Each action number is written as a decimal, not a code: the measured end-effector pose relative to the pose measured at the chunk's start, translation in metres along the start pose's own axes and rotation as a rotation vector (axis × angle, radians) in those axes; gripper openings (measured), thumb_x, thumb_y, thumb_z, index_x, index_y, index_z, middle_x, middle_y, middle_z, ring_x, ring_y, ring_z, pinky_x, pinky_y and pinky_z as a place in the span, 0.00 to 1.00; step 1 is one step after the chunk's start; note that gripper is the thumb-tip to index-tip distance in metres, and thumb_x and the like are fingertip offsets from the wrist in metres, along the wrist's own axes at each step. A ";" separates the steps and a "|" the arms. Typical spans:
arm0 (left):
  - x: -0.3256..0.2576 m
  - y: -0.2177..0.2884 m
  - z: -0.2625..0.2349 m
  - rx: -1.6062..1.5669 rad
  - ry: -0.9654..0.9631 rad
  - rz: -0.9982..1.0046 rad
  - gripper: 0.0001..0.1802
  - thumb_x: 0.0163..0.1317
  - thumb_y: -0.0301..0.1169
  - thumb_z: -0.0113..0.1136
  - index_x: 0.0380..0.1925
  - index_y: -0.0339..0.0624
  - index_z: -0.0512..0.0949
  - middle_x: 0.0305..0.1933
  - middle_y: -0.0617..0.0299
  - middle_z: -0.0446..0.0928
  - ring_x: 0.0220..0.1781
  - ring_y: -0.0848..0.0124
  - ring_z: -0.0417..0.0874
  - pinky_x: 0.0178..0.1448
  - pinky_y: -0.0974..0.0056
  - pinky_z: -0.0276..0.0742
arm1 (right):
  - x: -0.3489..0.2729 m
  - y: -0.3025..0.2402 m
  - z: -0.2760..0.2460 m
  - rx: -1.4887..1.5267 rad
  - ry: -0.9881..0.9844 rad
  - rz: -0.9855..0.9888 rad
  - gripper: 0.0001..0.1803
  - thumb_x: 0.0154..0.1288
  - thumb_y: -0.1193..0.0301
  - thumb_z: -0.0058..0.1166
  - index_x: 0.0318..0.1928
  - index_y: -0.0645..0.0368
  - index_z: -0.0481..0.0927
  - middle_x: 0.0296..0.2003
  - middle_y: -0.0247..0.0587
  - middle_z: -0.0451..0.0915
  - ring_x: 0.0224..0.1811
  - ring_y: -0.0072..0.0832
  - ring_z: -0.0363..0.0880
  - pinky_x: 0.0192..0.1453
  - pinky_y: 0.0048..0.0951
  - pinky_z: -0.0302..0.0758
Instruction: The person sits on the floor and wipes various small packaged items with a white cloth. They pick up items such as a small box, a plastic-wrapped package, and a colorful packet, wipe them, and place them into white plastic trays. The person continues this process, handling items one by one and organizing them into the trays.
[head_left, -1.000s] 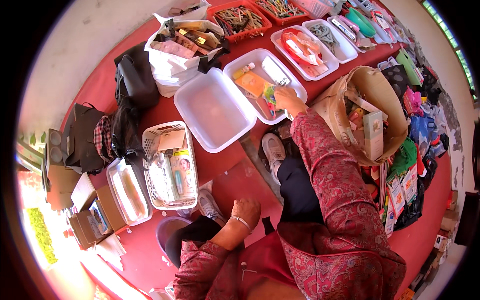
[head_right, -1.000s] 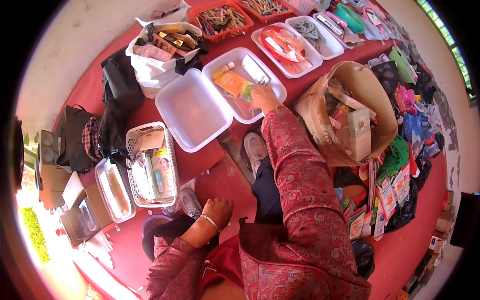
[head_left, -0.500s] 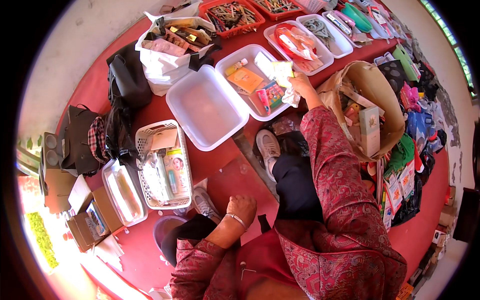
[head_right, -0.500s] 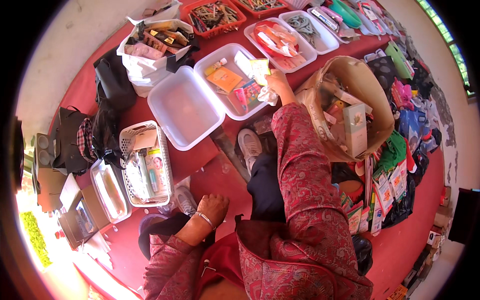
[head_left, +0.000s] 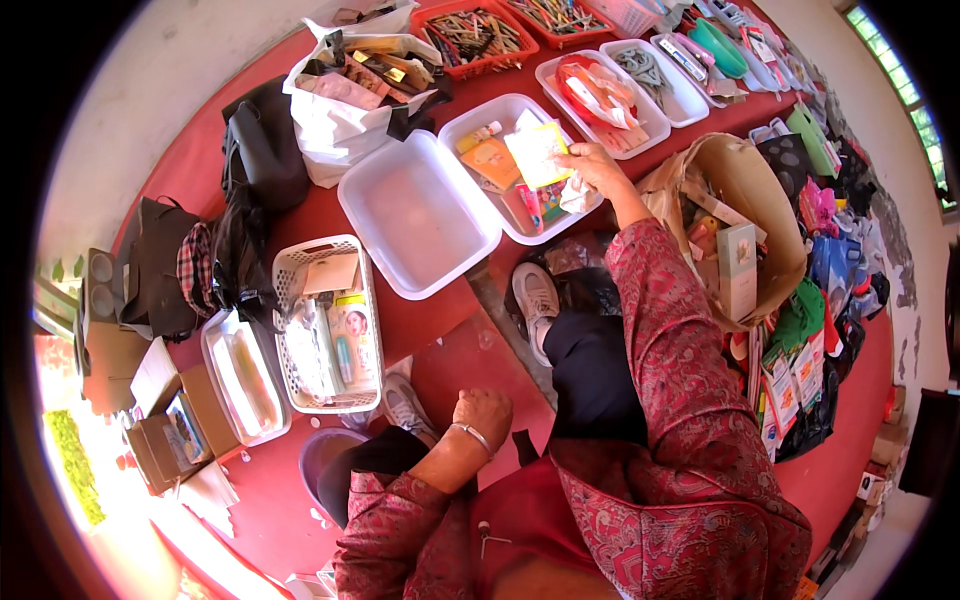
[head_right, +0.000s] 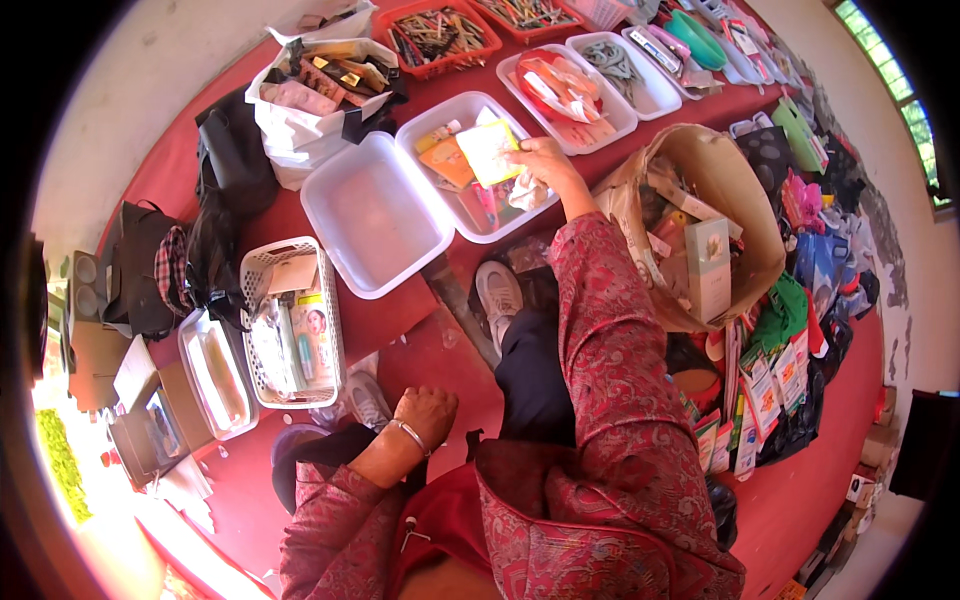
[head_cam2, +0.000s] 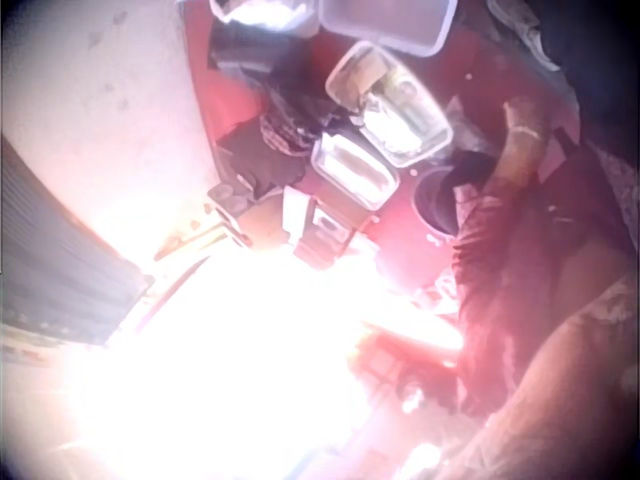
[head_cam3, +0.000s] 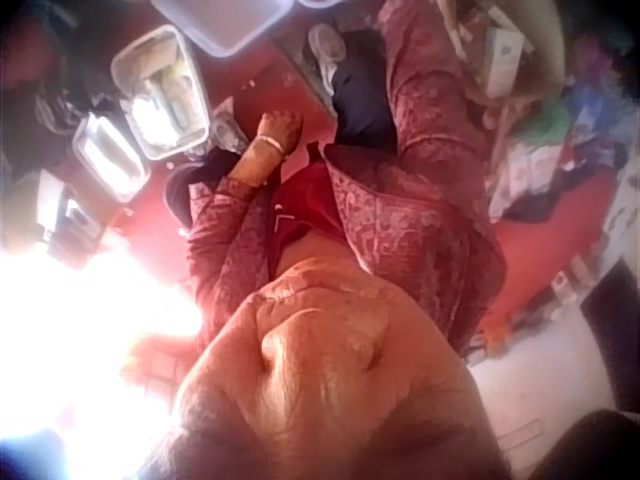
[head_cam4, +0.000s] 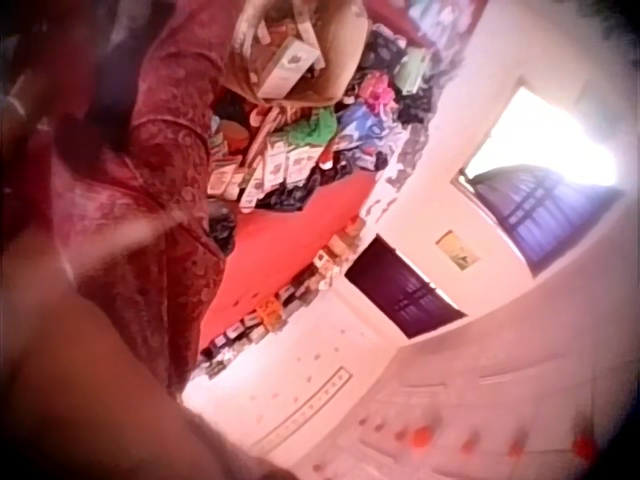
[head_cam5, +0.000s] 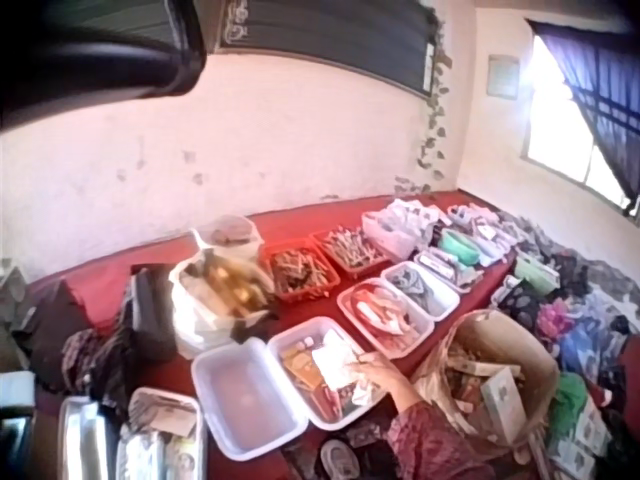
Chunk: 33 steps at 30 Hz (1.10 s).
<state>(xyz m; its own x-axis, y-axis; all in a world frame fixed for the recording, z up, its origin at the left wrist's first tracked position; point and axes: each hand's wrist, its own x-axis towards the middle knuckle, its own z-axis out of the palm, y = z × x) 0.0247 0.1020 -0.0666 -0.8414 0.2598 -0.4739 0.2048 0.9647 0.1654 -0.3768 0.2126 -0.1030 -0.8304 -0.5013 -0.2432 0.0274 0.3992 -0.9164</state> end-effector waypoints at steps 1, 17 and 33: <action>0.000 -0.001 0.001 0.023 0.019 0.007 0.08 0.54 0.32 0.48 0.31 0.44 0.74 0.31 0.57 0.76 0.34 0.62 0.79 0.36 0.59 0.72 | 0.000 -0.003 0.001 -0.051 -0.013 -0.042 0.11 0.55 0.67 0.57 0.33 0.63 0.79 0.23 0.29 0.75 0.20 0.14 0.68 0.22 0.21 0.65; -0.034 -0.091 -0.106 -2.694 0.690 0.609 0.40 0.59 0.58 0.43 0.55 0.30 0.61 0.57 0.45 0.65 0.59 0.56 0.67 0.62 0.55 0.63 | -0.177 -0.210 0.118 -0.445 0.219 -1.342 0.18 0.44 0.85 0.48 0.39 0.58 0.80 0.42 0.44 0.78 0.40 0.36 0.79 0.41 0.29 0.76; -0.054 -0.083 -0.089 -2.447 0.809 0.550 0.23 0.58 0.16 0.42 0.55 0.37 0.62 0.52 0.55 0.70 0.52 0.65 0.74 0.57 0.61 0.69 | -0.238 -0.217 0.186 -0.164 0.144 -1.284 0.09 0.53 0.75 0.53 0.38 0.59 0.76 0.30 0.39 0.75 0.29 0.31 0.75 0.32 0.27 0.73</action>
<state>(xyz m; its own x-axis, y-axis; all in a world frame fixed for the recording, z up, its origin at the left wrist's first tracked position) 0.0084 0.0043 0.0224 -0.9690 -0.2464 0.0198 0.2264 -0.8522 0.4717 -0.0817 0.1028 0.0947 -0.2649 -0.5103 0.8182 -0.8855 -0.2072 -0.4159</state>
